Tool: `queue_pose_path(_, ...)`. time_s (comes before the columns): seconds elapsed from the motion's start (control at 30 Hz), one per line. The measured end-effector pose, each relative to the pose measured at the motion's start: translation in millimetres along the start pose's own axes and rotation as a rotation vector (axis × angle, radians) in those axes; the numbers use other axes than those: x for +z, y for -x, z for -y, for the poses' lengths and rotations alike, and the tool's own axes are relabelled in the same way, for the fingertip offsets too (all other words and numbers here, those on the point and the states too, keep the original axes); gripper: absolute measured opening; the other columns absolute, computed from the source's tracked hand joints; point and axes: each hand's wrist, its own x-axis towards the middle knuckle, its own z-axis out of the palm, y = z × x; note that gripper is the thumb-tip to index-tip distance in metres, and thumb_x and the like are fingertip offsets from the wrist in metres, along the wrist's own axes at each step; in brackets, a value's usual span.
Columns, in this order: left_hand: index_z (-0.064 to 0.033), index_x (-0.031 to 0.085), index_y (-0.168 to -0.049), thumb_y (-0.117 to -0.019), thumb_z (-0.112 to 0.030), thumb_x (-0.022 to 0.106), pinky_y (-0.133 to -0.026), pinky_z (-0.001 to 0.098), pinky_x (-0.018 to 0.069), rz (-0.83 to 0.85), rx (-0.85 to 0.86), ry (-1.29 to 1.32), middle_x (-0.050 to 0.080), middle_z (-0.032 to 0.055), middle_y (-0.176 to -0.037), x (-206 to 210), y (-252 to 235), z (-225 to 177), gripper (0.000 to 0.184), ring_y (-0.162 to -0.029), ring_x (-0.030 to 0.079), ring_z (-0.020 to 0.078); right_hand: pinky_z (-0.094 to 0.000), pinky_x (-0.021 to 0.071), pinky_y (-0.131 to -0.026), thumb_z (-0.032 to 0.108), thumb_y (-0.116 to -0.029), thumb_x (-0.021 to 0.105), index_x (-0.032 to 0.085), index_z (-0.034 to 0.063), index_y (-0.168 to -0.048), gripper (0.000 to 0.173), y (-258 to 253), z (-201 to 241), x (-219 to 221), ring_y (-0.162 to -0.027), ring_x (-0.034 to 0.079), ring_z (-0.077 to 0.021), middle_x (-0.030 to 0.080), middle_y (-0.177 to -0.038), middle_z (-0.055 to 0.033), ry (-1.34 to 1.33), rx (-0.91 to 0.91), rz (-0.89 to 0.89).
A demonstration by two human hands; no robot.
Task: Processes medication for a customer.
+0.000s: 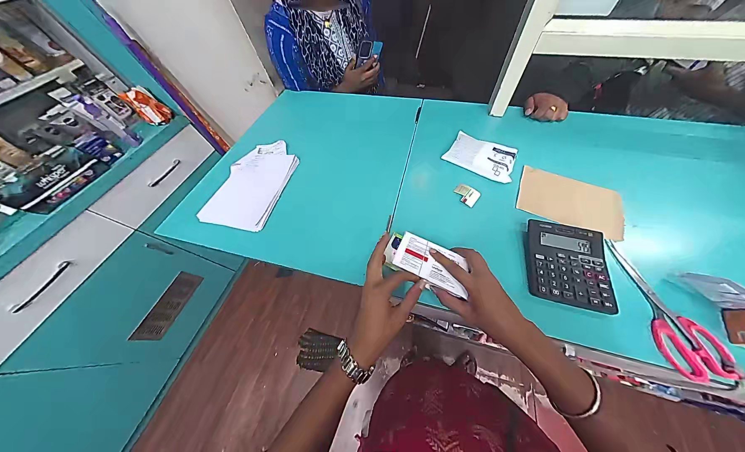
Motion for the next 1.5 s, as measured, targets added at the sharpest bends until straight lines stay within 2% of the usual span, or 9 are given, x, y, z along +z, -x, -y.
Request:
queue_pose_path(0.23,0.0081,0.025,-0.157,-0.0864,-0.035,0.080,-0.112,0.0407,0.0456,0.087,-0.215,0.163,0.040,0.0270,-0.155,0.2,-25.1,5.0,0.099,-0.139,0.050,0.0273,-0.0399,0.0403,-0.114,0.007,-0.0906,0.062,0.054,0.0278,-0.142,0.056,2.0,-33.6,-24.1,-0.134,0.050,-0.0343,0.056,-0.140,-0.0171,0.100,-0.387,-0.074)
queue_pose_path(0.3,0.0091,0.020,-0.157,-0.0838,-0.027,0.083,-0.108,0.0380,0.0499,0.141,-0.276,0.299,0.053,0.0262,-0.144,10.6,-35.8,11.3,0.103,-0.128,0.060,0.0232,-0.0447,0.0377,-0.117,0.011,-0.0925,0.060,0.055,0.0310,-0.142,0.054,-0.1,-36.1,-21.7,-0.141,0.045,-0.0380,0.054,-0.148,-0.0127,0.162,-0.422,-0.087)
queue_pose_path(0.4,0.0064,0.034,-0.154,-0.0791,-0.015,0.087,-0.108,0.0381,0.0487,0.127,-0.307,0.315,0.055,0.0250,-0.142,17.9,-39.7,9.8,0.094,-0.127,0.060,0.0252,-0.0544,0.0353,-0.117,0.029,-0.0818,0.064,0.045,0.0169,-0.153,0.075,9.8,-39.4,-26.1,-0.150,0.026,-0.0487,0.031,-0.161,-0.0286,0.013,-0.267,-0.054)
queue_pose_path(0.5,0.0062,0.046,-0.146,-0.0804,-0.015,0.085,-0.109,0.0396,0.0475,0.084,-0.219,0.253,0.059,0.0240,-0.137,22.9,-31.5,12.6,0.079,-0.127,0.059,0.0271,-0.0414,0.0224,-0.126,0.054,-0.0911,0.065,0.012,-0.0052,-0.161,0.106,22.7,-34.8,-39.4,-0.158,0.012,-0.0313,0.007,-0.167,-0.0313,-0.377,0.001,-0.055)
queue_pose_path(0.73,0.0071,0.039,-0.144,-0.0783,-0.017,0.088,-0.105,0.0343,0.0505,0.173,-0.238,0.288,0.054,0.0242,-0.137,29.7,-28.2,2.4,0.085,-0.123,0.060,0.0216,-0.0314,0.0249,-0.123,0.051,-0.0997,0.037,0.000,-0.0077,-0.160,0.093,15.9,1.6,4.0,-0.155,0.021,-0.0232,0.013,-0.166,-0.0309,-0.729,0.291,-0.103)
queue_pose_path(0.87,0.0057,0.045,-0.135,-0.0749,-0.016,0.090,-0.099,0.0342,0.0540,0.190,-0.195,0.341,0.065,0.0171,-0.123,21.0,-14.7,5.8,0.078,-0.112,0.066,0.0176,-0.0296,0.0419,-0.113,0.043,-0.1017,0.052,0.028,-0.0169,-0.151,0.081,62.6,5.2,2.2,-0.141,0.047,-0.0203,0.040,-0.151,-0.0352,-0.502,0.159,-0.295)
queue_pose_path(1.0,0.0032,0.044,-0.131,-0.0729,-0.010,0.089,-0.090,0.0286,0.0591,0.100,-0.295,0.505,0.067,0.0102,-0.112,6.2,1.5,-1.4,0.074,-0.100,0.070,0.0108,-0.0458,0.0563,-0.078,0.025,-0.1010,0.054,0.071,-0.0037,-0.096,0.034,143.7,-9.7,-3.3,-0.083,0.070,-0.0343,0.071,-0.087,-0.0224,0.064,0.072,-0.277)
queue_pose_path(1.17,-0.0008,0.044,-0.129,-0.0802,-0.006,0.080,-0.086,0.0294,0.0611,0.152,-0.410,0.692,0.069,0.0051,-0.108,-10.1,14.2,-11.1,0.061,-0.096,0.071,0.0108,-0.0689,0.0479,-0.096,0.031,-0.0951,0.070,0.070,-0.0097,-0.116,0.046,179.7,-40.1,21.5,-0.109,0.064,-0.0549,0.069,-0.111,-0.0340,0.204,0.511,0.101)
queue_pose_path(1.5,-0.0046,0.054,-0.121,-0.1021,-0.029,0.055,-0.073,0.0277,0.0594,0.376,-0.513,0.608,0.066,0.0008,-0.093,-25.5,70.3,-38.5,0.031,-0.079,0.068,0.0073,-0.0676,0.0433,-0.104,0.037,-0.1018,0.061,0.065,-0.0072,-0.128,0.051,201.4,14.8,-16.0,-0.119,0.062,-0.0515,0.066,-0.122,-0.0327,0.074,0.657,0.586)
